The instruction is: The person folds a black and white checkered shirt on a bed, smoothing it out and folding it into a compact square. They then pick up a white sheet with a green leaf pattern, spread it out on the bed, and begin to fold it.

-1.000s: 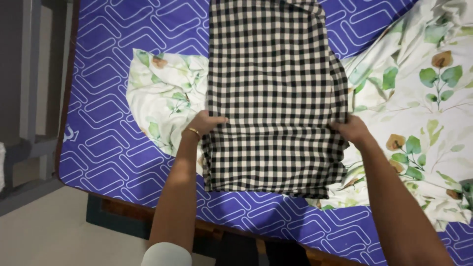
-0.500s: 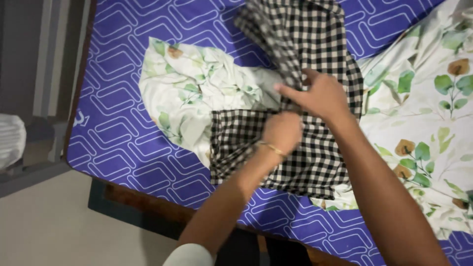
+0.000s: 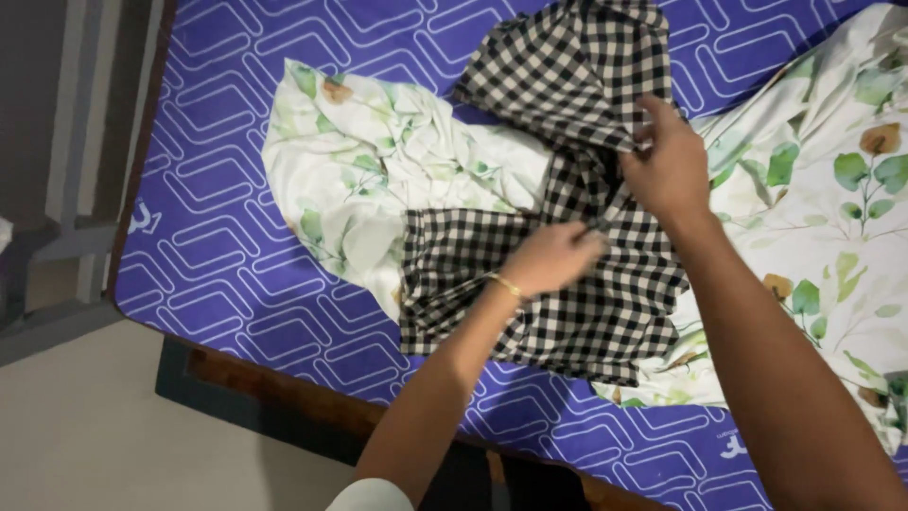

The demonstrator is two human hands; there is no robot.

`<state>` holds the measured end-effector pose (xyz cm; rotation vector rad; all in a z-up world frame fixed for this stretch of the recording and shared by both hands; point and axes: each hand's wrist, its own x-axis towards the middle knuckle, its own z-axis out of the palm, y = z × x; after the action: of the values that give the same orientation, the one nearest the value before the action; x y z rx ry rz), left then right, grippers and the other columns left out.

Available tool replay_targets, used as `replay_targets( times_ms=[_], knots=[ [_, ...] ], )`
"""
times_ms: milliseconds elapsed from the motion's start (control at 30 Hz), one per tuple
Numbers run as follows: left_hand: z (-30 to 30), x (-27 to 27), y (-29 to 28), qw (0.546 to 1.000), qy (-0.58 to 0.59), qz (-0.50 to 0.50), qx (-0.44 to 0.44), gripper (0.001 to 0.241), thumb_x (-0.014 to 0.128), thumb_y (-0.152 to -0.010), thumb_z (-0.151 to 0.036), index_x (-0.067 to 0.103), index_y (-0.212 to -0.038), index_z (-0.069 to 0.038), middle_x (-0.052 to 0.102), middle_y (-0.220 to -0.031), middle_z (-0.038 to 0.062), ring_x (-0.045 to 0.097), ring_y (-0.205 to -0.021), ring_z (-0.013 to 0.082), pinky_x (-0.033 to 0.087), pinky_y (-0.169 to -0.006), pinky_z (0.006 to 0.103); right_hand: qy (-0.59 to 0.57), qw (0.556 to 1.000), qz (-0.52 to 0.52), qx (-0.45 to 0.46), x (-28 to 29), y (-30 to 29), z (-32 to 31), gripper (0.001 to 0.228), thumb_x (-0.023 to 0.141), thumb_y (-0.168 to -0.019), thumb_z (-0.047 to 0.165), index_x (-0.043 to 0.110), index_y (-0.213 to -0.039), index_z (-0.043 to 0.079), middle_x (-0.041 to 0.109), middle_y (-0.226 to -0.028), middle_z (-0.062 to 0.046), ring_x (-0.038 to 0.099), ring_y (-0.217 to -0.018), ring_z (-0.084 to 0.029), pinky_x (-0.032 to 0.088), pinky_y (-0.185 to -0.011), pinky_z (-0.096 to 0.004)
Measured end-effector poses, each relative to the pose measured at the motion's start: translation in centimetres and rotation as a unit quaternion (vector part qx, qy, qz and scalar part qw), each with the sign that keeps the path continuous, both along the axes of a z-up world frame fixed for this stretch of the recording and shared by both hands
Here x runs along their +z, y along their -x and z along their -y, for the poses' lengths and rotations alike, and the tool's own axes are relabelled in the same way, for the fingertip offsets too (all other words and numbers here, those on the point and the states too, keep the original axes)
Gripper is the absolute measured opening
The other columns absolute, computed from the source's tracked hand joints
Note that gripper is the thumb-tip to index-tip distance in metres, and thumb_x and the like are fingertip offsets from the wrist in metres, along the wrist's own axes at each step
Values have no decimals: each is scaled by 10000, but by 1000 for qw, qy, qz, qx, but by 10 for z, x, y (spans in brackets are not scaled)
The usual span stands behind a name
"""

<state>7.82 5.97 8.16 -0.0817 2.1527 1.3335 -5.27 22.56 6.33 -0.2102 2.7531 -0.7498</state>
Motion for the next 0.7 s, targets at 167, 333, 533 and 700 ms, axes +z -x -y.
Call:
replay_targets(
  times_ms=[167,333,533,700],
  knots=[
    [37,-40,32,988,60,59,127,499,502,-929,-484,774,-1056,-86,769,-1062,177,679,-1154,405,508,-1006,510,-96,968,-118,199,-10,16,3,373,700,-894,128,774,-1250,215,733,-1064,-165,725,-1002,-430,602,-847,-528],
    [45,-177,91,955,-5,71,289,410,632,-820,-497,799,-937,-141,767,-870,90,736,-921,294,572,-871,409,-73,995,-37,52,-50,39,-28,330,565,-995,244,756,-1249,157,740,-1059,-226,678,-1034,-479,516,-873,-604],
    [51,-249,149,851,-135,157,482,480,767,-755,-373,745,-1015,29,690,-965,278,752,-873,348,648,-734,405,-119,984,118,-60,-103,52,-66,508,650,-883,357,664,-1328,111,713,-1113,-257,647,-1115,-485,497,-939,-618],
    [59,-211,165,759,-176,254,572,483,775,-735,-339,708,-1021,44,621,-876,109,457,-580,170,497,-502,290,68,997,25,37,-42,55,-15,777,737,-785,98,451,-1468,-138,553,-1315,-351,578,-1159,-464,515,-963,-505]
  ],
)
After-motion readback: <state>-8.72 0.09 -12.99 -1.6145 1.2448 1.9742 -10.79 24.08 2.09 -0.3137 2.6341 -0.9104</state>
